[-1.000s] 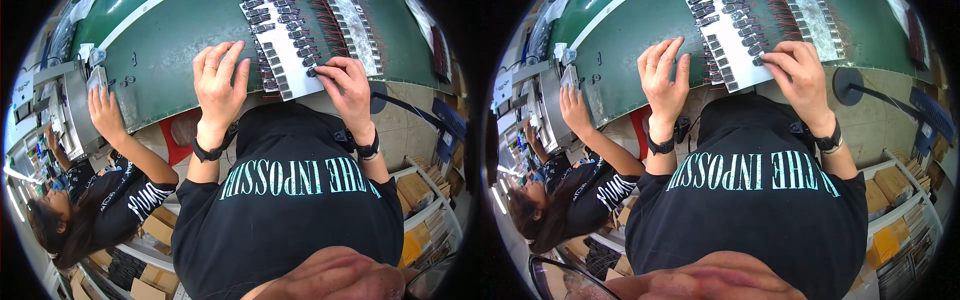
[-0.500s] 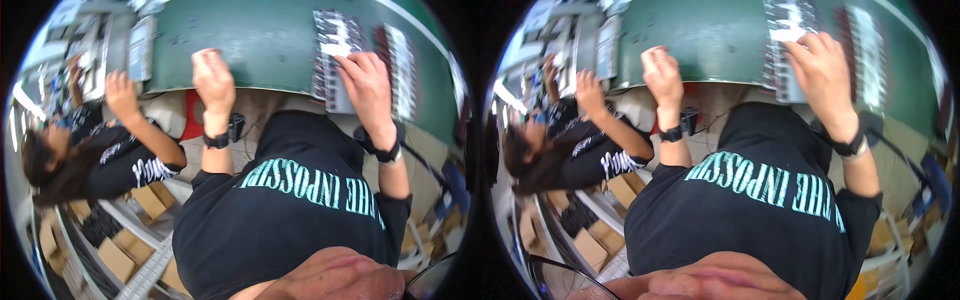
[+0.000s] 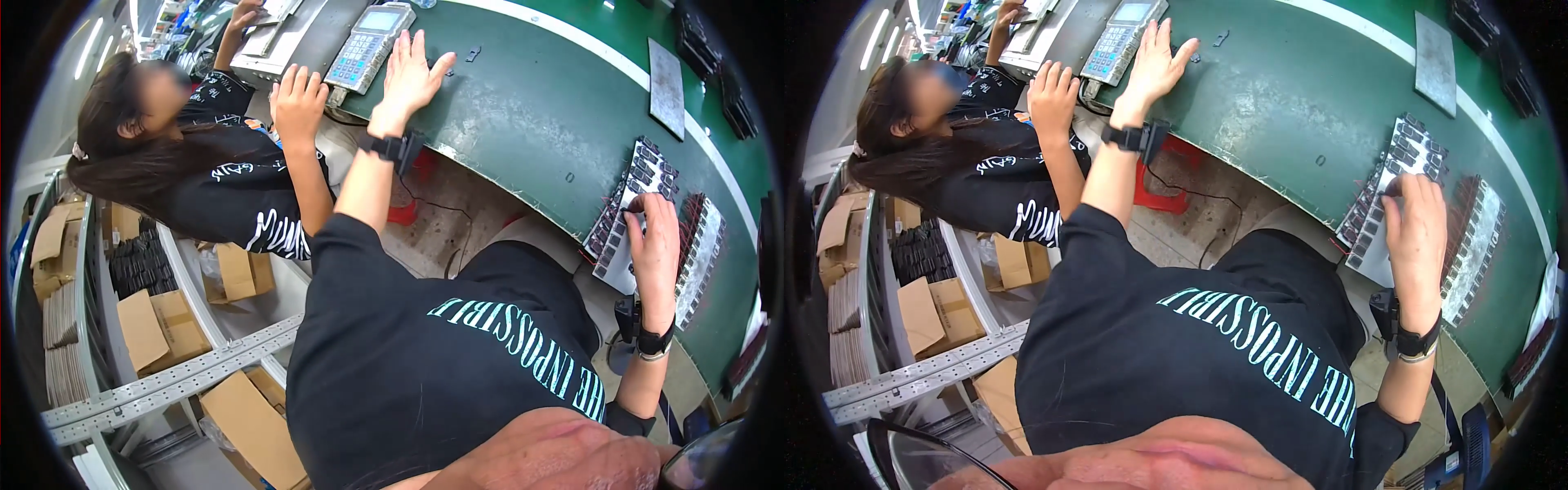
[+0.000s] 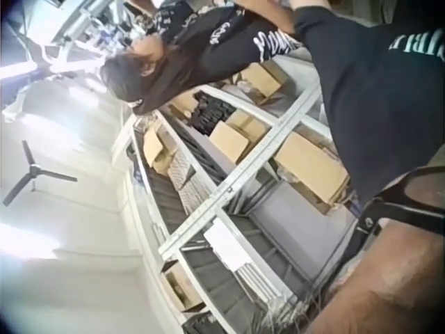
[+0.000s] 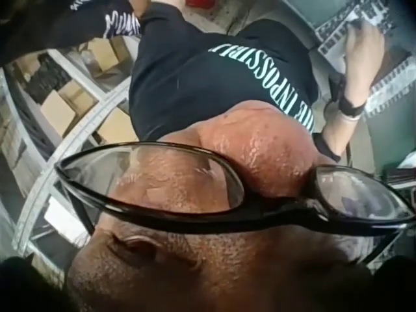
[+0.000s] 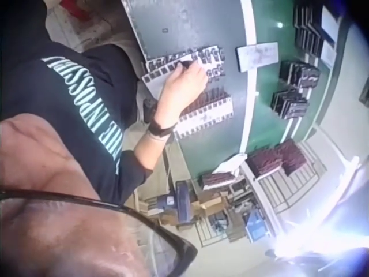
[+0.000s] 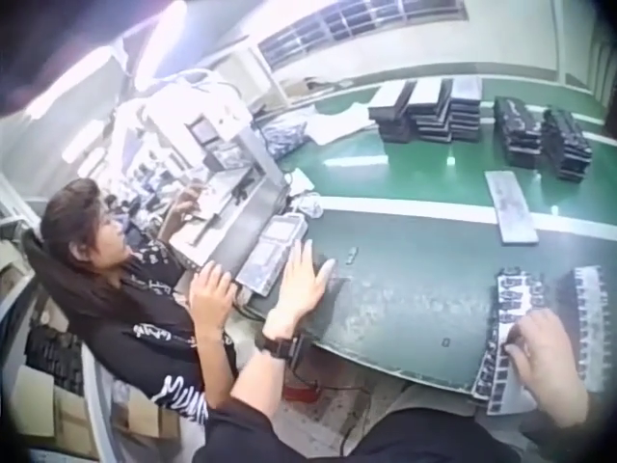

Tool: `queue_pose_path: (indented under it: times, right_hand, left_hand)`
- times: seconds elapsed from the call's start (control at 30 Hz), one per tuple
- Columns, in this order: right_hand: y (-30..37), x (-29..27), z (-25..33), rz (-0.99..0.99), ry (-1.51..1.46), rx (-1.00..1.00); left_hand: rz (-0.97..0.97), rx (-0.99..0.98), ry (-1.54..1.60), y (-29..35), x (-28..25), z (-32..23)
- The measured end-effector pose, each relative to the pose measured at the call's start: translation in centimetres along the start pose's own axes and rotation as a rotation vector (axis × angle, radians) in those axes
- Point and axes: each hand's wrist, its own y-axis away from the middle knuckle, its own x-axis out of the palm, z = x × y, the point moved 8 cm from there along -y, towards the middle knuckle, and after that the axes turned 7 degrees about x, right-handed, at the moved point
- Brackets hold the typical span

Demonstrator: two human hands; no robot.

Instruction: The person picks up a speaker by hand, presses it into a plastic housing, and places the assembled unit onto a white tray on a green workbench.

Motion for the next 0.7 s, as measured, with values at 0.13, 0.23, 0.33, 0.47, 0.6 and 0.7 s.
queue_pose_path:
  times: [0.13,0.23,0.33,0.47,0.6,0.7]
  right_hand:
    - [0.6,-0.5,-0.1,-0.002,-0.061,0.021]
    - [0.9,-1.2,0.2,-0.039,-0.099,0.01]
    - [1.9,-2.0,-0.2,-0.088,-0.006,-0.013]
    - [4.1,-4.6,-1.5,-0.086,-0.433,0.255]
    - [7.3,-8.5,-3.0,-0.171,-0.785,0.362]
    - [9.6,-9.9,-4.6,-0.182,-0.877,0.394]
  left_hand:
    - [0.225,-0.029,0.018,-1.5,2.4,0.1]
    - [0.322,0.101,-0.026,-1.4,3.6,-3.4]
    - [0.388,0.31,-0.04,0.2,4.5,-9.1]
    - [0.458,0.514,-0.004,3.0,4.4,-15.5]
    - [0.178,0.566,0.127,2.2,2.3,-18.0]
    - [0.079,0.678,-0.036,0.7,0.3,-20.6]
